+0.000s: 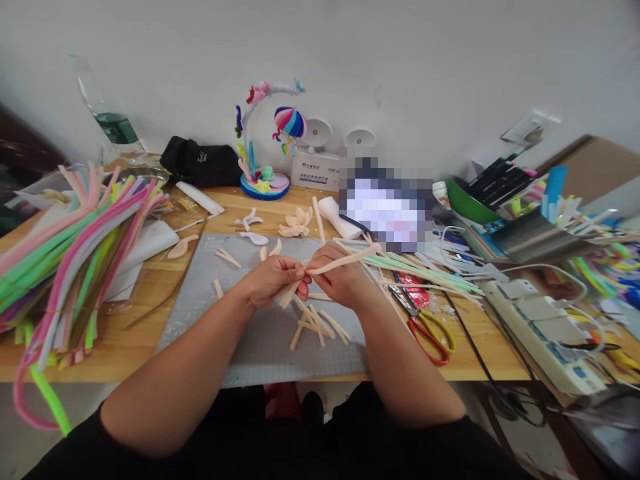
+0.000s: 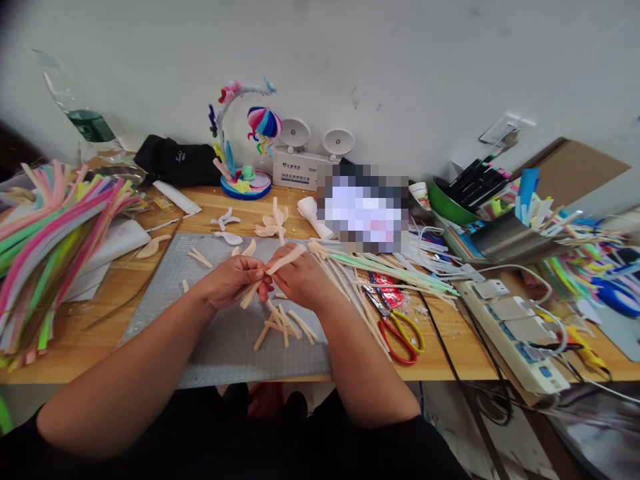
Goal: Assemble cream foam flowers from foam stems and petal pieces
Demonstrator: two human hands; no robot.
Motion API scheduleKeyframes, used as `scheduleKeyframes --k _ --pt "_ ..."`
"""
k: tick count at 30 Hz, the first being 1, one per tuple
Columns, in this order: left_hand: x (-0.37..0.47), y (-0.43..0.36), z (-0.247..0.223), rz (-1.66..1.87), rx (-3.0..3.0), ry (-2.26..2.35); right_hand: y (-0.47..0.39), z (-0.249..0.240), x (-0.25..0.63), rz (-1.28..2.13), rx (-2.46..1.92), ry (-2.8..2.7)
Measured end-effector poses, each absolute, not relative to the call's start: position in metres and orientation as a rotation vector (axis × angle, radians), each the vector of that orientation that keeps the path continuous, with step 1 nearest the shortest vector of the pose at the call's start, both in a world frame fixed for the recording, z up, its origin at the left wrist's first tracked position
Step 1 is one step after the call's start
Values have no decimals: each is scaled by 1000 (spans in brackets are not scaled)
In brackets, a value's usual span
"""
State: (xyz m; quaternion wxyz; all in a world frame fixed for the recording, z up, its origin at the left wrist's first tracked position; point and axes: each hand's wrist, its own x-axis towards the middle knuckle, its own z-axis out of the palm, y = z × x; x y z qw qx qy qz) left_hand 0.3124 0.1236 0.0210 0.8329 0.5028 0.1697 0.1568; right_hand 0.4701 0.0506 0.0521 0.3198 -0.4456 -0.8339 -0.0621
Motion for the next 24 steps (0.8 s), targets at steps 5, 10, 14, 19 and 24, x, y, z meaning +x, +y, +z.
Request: scheduleKeyframes --k 5,10,14,19,24 --pt "308 121 27 265 1163 271 37 60 467 -266 -1157 -2242" --pt "304 105 38 149 1503 140 3 77 461 -254 -1078 -2398" --pt "302 84 49 173 1717 35 -25 90 455 -310 -1101 -2473" --pt "290 46 74 115 1587 -36 -64 114 442 -443 -1200 -2535" --pt "270 -2 74 8 1360 59 -102 119 424 -419 -1093 -2554"
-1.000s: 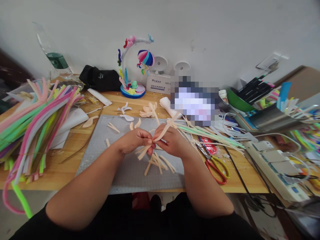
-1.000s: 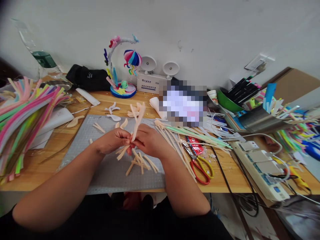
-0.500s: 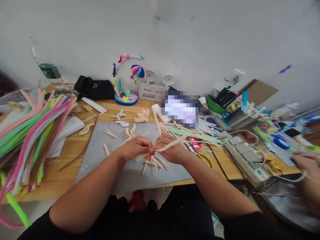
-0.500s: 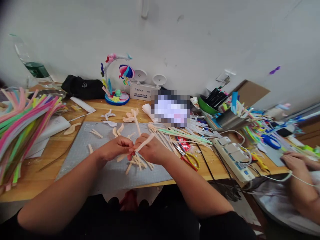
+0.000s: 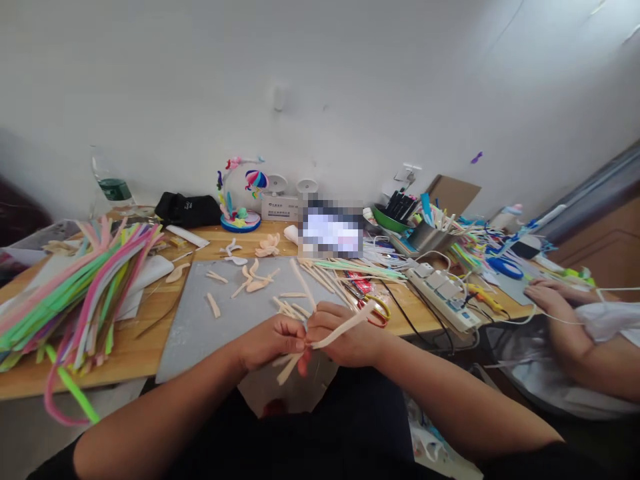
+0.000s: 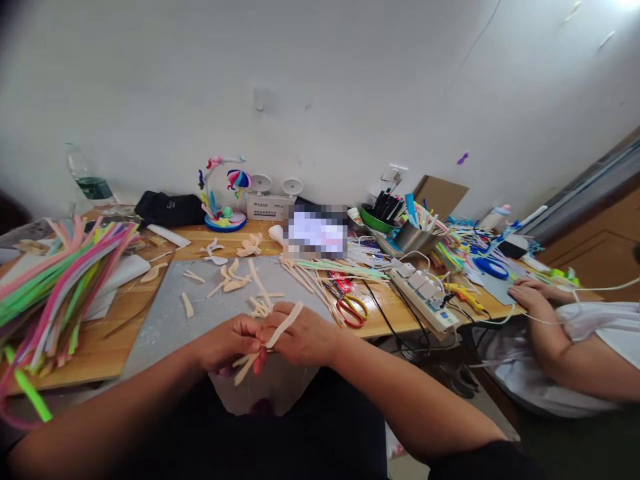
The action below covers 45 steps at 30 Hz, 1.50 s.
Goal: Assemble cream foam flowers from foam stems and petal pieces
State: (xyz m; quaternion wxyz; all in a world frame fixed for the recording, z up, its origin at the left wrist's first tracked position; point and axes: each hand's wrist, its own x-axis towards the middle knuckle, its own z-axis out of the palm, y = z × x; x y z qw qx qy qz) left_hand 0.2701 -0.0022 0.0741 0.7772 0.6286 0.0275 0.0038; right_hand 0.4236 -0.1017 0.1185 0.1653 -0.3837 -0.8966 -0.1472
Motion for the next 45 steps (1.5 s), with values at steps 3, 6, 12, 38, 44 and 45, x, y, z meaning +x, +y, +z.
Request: scheduleKeyframes --k 3,6,12,38,44,45 --pt "258 -27 62 41 1509 121 -121 99 415 -287 -1056 -2602" --pt "247 -47 53 200 2051 128 -139 74 408 -182 -1124 -2534" --pt "229 -68 47 759 2941 162 -158 37 378 292 -1451 -1837" --pt "209 -75 86 190 2284 -72 -186 119 377 -109 -1161 -2575" --pt "207 -76 87 131 2078 -44 -185 119 368 -330 -1041 -2574" --pt "208 -78 87 142 2082 -26 -185 120 368 -339 -1055 -2588"
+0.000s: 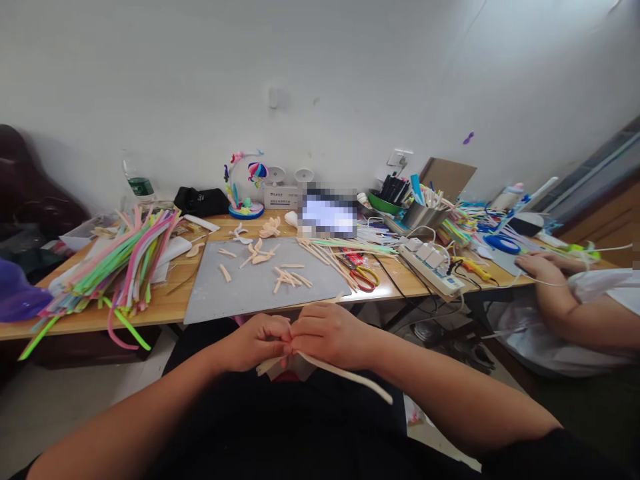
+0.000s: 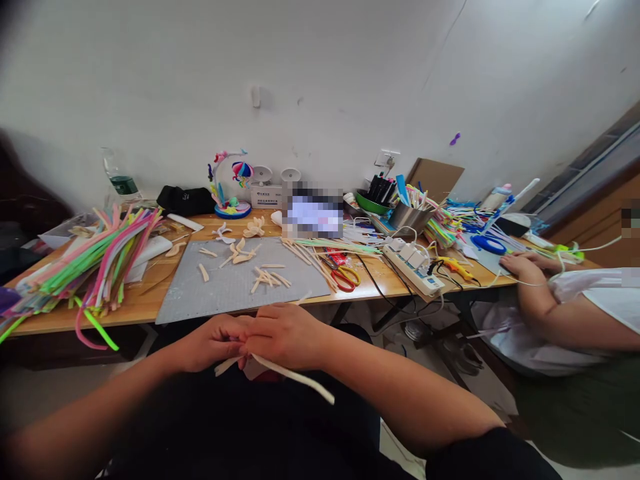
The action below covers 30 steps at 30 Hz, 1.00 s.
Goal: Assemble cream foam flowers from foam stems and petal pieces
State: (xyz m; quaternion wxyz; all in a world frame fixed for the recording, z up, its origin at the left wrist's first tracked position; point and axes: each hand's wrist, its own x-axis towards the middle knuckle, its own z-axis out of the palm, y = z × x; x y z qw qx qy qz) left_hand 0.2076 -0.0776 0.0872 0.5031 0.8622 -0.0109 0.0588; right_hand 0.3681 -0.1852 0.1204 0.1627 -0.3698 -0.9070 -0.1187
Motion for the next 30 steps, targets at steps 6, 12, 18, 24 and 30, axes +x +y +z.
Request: scheduleKeyframes --k 6,12,18,24,30 --pt "209 -89 90 427 2485 89 -180 111 373 -61 -1232 -2515" --pt "215 -82 80 785 3128 64 -160 55 361 878 -1472 -1284" --pt "214 -67 72 655 3043 38 -160 40 352 1243 -1340 -890" --pt "214 -69 77 541 2562 301 -178 75 375 133 -1423 -1769" --pt "218 -71 82 375 2229 247 -171 91 380 -457 -1307 -2277"
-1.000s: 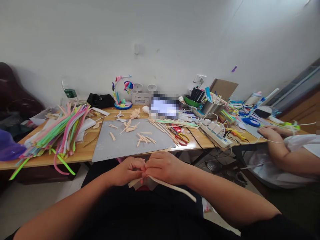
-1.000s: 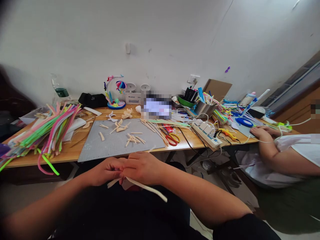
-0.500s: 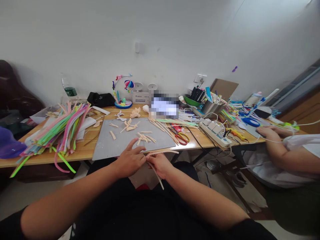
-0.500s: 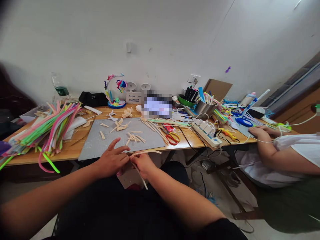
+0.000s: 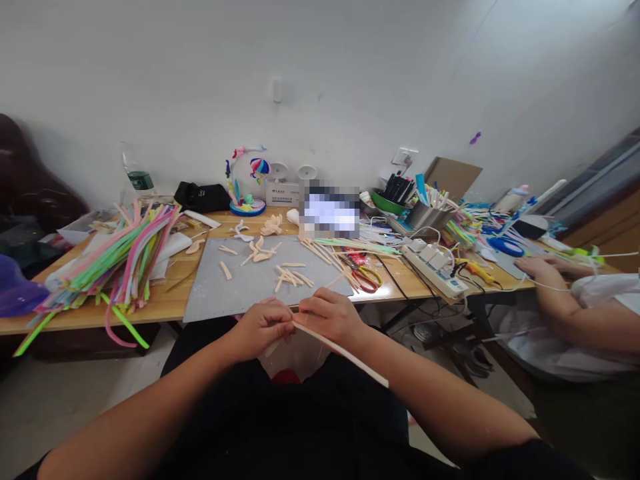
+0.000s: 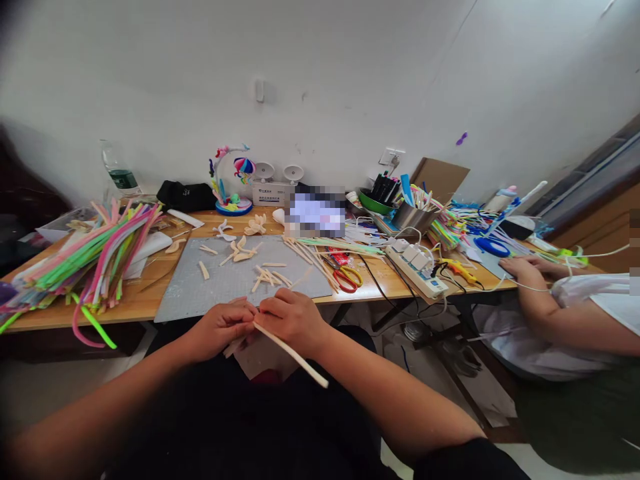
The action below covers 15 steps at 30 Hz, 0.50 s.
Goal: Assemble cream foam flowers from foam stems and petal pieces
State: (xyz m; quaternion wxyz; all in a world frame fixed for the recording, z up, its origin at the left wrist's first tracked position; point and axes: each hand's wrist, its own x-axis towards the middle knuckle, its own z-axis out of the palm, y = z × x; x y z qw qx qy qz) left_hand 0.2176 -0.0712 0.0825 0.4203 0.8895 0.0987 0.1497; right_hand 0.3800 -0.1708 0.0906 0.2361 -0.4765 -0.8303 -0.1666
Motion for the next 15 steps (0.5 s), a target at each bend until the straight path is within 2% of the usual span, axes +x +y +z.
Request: scheduleKeyframes --k 5,10,15 --pt "217 -73 77 425 2373 314 -165 94 376 -348 -1431 -2344" --pt "218 -77 65 801 2693 364 -156 85 372 100 -1629 -2123" --pt "221 -74 55 966 2465 579 -145 81 362 361 -1702 -1765"
